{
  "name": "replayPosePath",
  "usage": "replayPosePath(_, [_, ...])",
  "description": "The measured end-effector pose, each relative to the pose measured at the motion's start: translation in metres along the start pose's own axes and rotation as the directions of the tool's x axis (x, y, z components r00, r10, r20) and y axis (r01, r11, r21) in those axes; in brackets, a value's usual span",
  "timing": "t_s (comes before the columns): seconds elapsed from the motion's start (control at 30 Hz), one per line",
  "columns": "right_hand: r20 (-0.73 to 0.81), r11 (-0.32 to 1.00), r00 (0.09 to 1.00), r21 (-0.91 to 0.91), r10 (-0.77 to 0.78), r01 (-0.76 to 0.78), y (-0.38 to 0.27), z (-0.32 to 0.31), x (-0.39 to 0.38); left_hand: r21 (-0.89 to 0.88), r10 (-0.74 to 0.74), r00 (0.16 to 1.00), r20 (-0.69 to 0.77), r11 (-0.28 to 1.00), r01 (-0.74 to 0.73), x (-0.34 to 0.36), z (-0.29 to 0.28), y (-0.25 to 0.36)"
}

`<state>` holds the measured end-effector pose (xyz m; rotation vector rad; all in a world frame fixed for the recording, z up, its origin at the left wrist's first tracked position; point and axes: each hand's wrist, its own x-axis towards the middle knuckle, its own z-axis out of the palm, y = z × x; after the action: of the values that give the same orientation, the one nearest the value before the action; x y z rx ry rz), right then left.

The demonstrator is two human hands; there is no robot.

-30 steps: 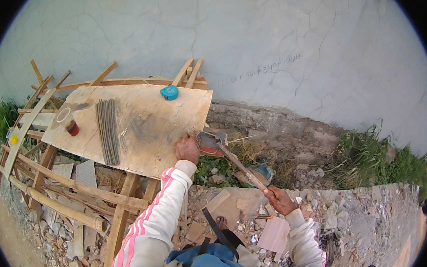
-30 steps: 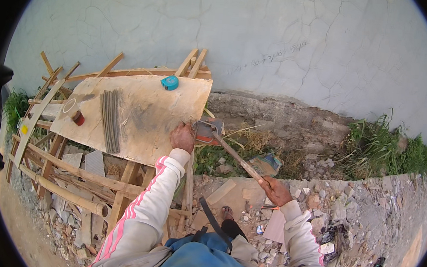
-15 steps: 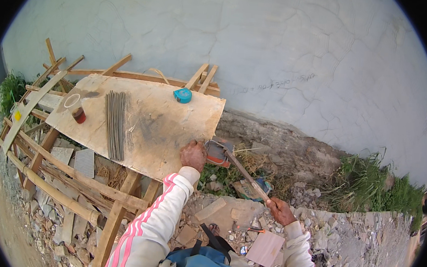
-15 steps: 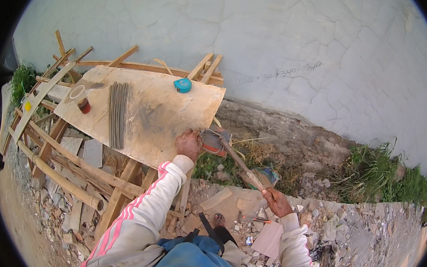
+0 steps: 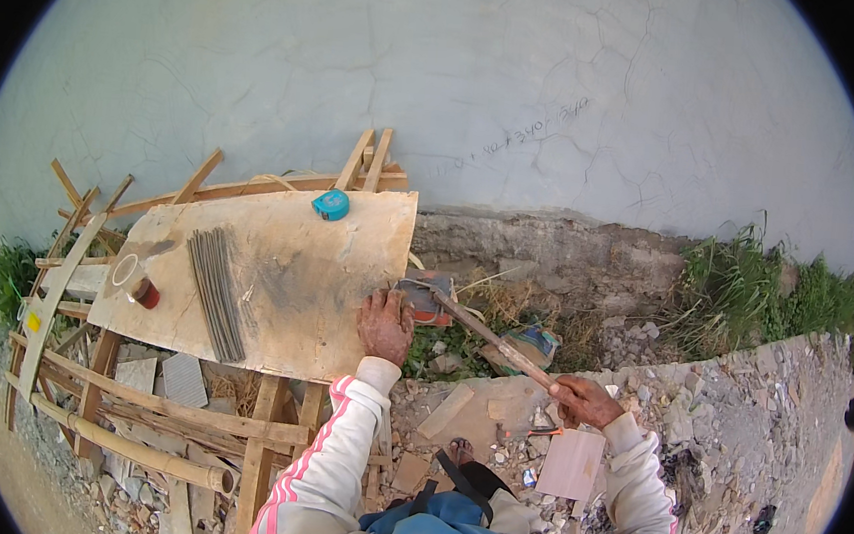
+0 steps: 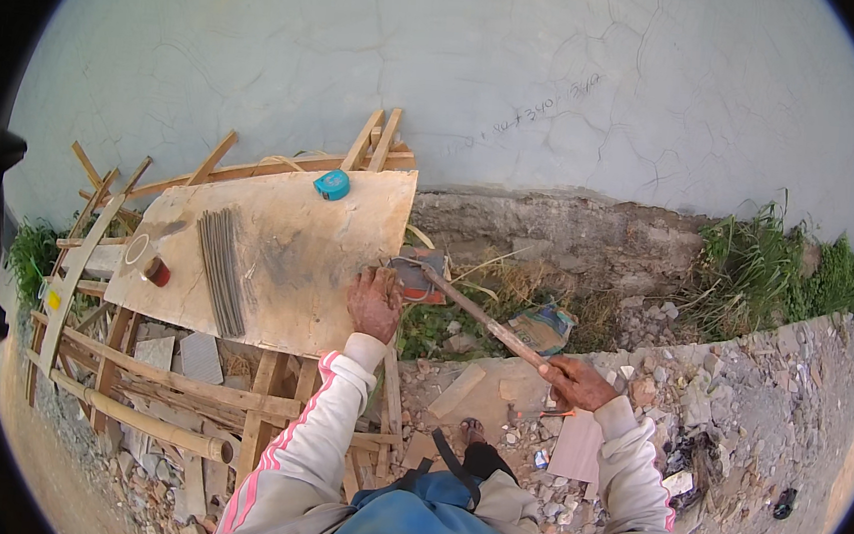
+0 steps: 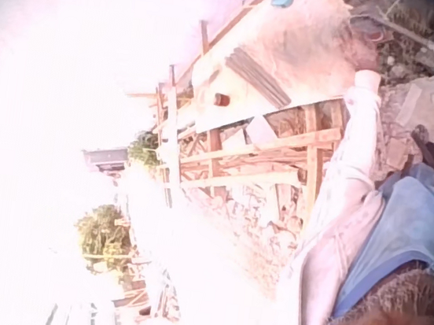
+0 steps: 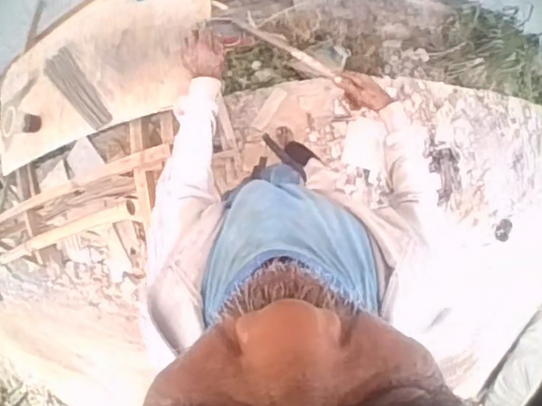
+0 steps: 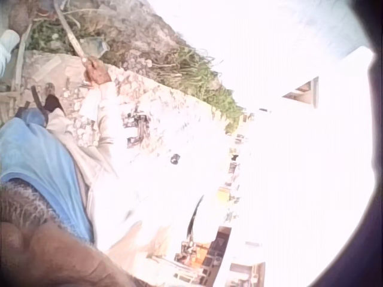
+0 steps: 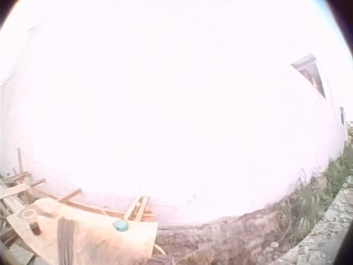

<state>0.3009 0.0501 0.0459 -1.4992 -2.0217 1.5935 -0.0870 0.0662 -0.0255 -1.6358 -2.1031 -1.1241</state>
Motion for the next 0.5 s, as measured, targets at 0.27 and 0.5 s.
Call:
replayPosePath(0.27, [-0.130, 0.965, 0.968, -0.123, 0.216, -0.231, 0.032, -0.010, -0.060, 0.066, 0.149, 0.939, 0.310, 0.982, -0.177, -0.012, 0.003, 0.031])
replayPosePath(0.5, [-0.315, 0.935, 0.940, -0.279, 0.128, -0.220, 0.043, 0.032, -0.074, -0.024, 0.152, 0.938, 0.311, 0.988, -0.152, -0.008, 0.006, 0.021])
